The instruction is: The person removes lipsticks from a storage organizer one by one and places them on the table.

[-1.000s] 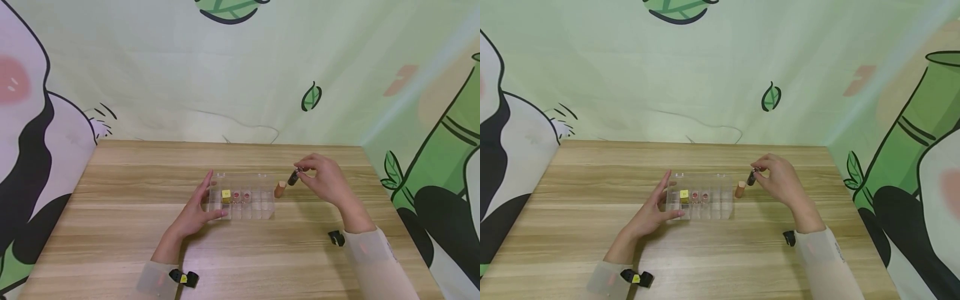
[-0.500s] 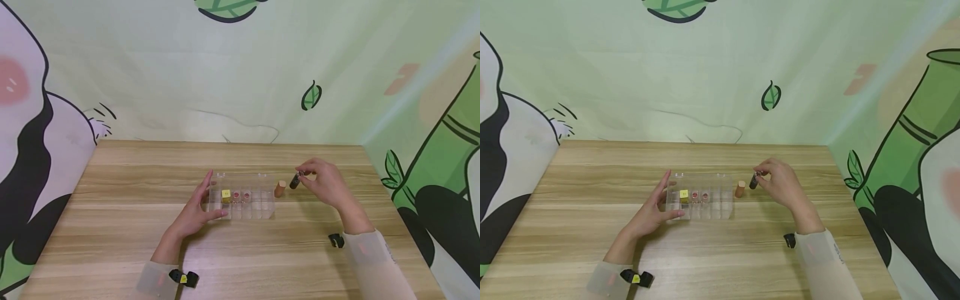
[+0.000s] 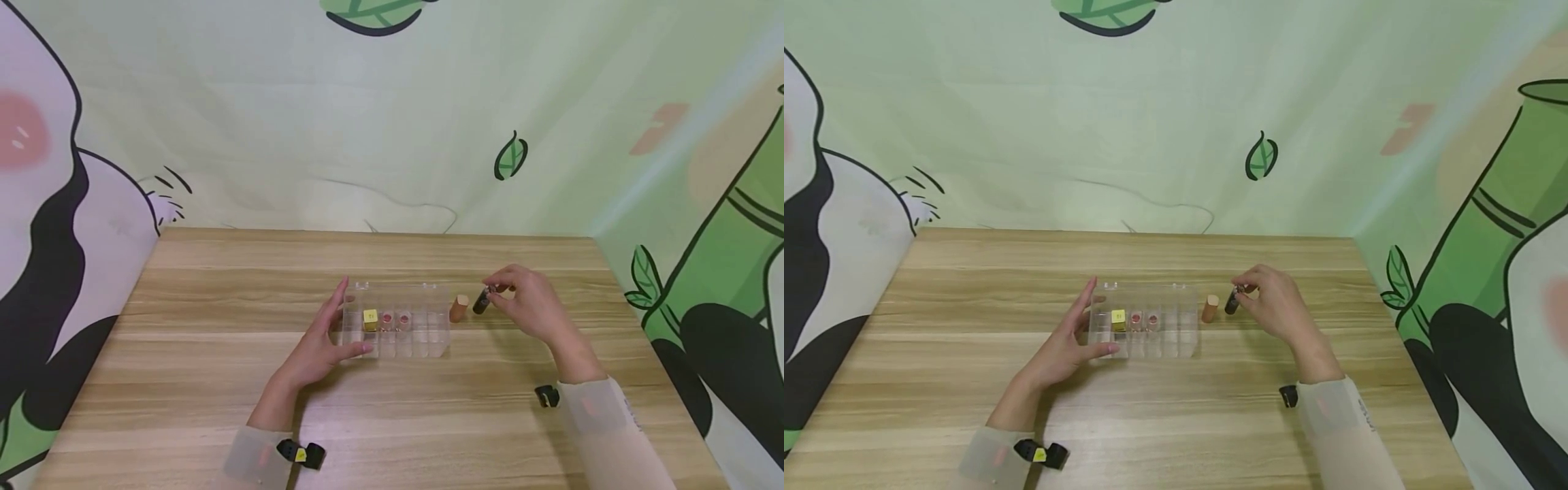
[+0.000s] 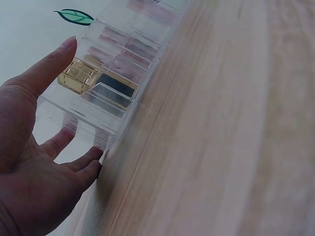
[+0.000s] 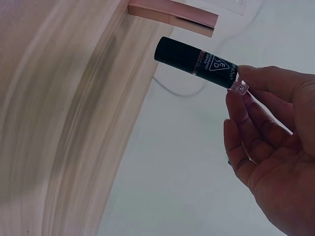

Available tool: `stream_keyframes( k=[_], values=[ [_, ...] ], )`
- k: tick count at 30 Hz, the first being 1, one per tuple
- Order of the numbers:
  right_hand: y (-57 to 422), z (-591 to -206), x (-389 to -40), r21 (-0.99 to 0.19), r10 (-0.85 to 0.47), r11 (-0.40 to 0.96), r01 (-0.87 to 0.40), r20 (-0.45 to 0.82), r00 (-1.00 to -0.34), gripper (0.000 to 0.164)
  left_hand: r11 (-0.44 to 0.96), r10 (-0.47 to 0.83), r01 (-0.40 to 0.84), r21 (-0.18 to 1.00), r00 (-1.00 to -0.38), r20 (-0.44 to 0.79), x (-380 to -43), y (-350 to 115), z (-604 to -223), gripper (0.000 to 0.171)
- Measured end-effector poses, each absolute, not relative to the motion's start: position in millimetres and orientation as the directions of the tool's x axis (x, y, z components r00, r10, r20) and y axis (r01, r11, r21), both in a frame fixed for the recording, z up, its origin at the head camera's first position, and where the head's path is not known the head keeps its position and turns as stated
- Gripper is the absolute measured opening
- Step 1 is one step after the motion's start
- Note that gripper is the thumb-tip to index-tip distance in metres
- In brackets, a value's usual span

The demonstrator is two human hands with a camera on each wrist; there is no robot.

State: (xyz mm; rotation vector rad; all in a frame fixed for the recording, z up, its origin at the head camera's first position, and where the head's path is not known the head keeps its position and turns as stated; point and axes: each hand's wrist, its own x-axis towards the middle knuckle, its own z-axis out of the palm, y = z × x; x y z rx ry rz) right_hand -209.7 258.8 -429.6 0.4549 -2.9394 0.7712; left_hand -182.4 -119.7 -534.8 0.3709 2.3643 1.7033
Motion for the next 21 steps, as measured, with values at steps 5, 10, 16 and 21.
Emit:
stream_keyframes(
  k=[5, 10, 16, 21],
  values=[
    [257.9, -435.0, -209.7, -0.481, -0.261, 0.831, -0.280, 0.109, -0.959, 0.022, 0.297, 0.318, 0.086, 0.951, -0.948, -0.014, -182.7, -120.1, -535.2, 0.122],
    [256.6, -442.2, -210.3, -0.489, -0.267, 0.826, -0.279, 0.095, -0.959, 0.022, 0.293, 0.321, 0.082, 0.953, -0.947, -0.018, -182.4, -120.6, -535.4, 0.122],
    [254.7, -449.5, -213.2, -0.490, -0.274, 0.823, -0.289, 0.104, -0.956, 0.022, 0.294, 0.318, 0.075, 0.953, -0.948, -0.023, -182.0, -120.7, -534.4, 0.122],
    [253.5, -453.1, -214.3, -0.490, -0.281, 0.823, -0.289, 0.091, -0.955, 0.024, 0.293, 0.318, 0.077, 0.953, -0.948, -0.022, -181.9, -120.9, -533.8, 0.122]
  ],
)
